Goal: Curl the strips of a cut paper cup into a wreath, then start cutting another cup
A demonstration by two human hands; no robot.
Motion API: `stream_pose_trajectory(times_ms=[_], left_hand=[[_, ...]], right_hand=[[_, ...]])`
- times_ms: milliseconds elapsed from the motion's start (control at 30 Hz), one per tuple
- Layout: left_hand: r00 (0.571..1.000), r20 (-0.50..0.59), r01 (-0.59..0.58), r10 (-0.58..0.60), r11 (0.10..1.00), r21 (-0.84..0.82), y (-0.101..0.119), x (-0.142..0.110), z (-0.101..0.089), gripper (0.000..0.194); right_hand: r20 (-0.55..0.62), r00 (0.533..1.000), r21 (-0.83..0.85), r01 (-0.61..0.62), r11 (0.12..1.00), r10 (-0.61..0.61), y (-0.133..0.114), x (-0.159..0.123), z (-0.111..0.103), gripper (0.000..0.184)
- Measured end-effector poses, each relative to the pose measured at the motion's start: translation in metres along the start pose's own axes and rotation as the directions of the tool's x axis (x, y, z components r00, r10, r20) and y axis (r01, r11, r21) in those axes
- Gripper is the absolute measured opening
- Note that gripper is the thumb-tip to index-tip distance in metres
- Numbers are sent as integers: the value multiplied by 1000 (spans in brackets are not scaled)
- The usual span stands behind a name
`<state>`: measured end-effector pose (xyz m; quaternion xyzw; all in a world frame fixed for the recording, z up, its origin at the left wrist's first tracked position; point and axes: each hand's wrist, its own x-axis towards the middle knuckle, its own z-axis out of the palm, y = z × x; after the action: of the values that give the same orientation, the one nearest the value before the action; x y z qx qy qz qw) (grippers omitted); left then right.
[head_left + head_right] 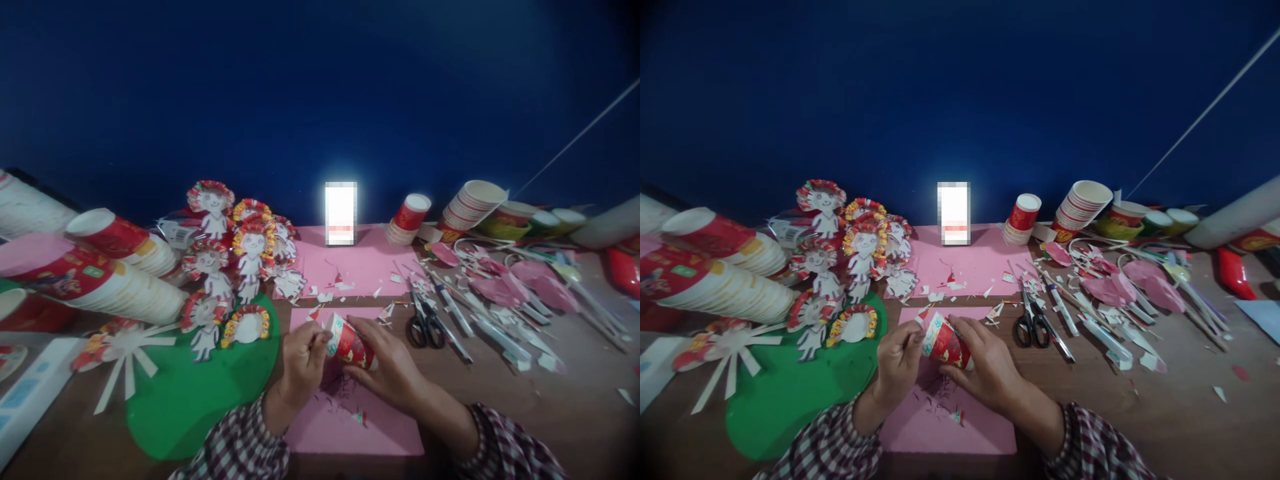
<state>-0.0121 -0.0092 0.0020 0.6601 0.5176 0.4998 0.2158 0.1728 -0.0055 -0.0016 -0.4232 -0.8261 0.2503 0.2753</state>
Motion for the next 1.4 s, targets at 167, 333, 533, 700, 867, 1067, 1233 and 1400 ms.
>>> stream_pose_trajectory(times_ms=[167, 333, 533, 700, 867, 1067, 1233, 1400], left_hand=[[964, -127, 214, -234, 965, -153, -4, 7, 0, 37], [990, 35, 144, -140, 957, -251, -5, 7, -1, 39], [980, 126, 169, -155, 980, -107, -2, 7, 0, 21], [990, 96, 116, -105, 986, -122, -5, 7, 0, 20], [993, 94, 87, -72, 982, -166, -5, 7, 0, 26], [997, 44, 68, -66, 996, -50, -6, 7, 1, 26], [997, 23, 72, -72, 997, -27, -4, 3, 0, 22], [999, 6, 47, -47, 999, 6, -1, 2, -2, 25]], right_hand=[[-34, 999, -20, -14, 1000, 13, 2, 1, -1, 67], [-60, 998, -71, -15, 997, 11, 3, 4, -1, 65], [-66, 998, -86, 13, 996, -19, 4, 1, -3, 74], [-85, 995, 57, -56, 997, 60, 4, 1, -5, 83], [-86, 987, 120, -125, 985, 136, 1, 3, -5, 65], [-47, 991, 154, -119, 981, 128, -2, 4, -7, 61], [-48, 994, 151, -94, 984, 102, 0, 4, -5, 62], [-45, 995, 151, -78, 985, 86, 3, 2, -4, 61]])
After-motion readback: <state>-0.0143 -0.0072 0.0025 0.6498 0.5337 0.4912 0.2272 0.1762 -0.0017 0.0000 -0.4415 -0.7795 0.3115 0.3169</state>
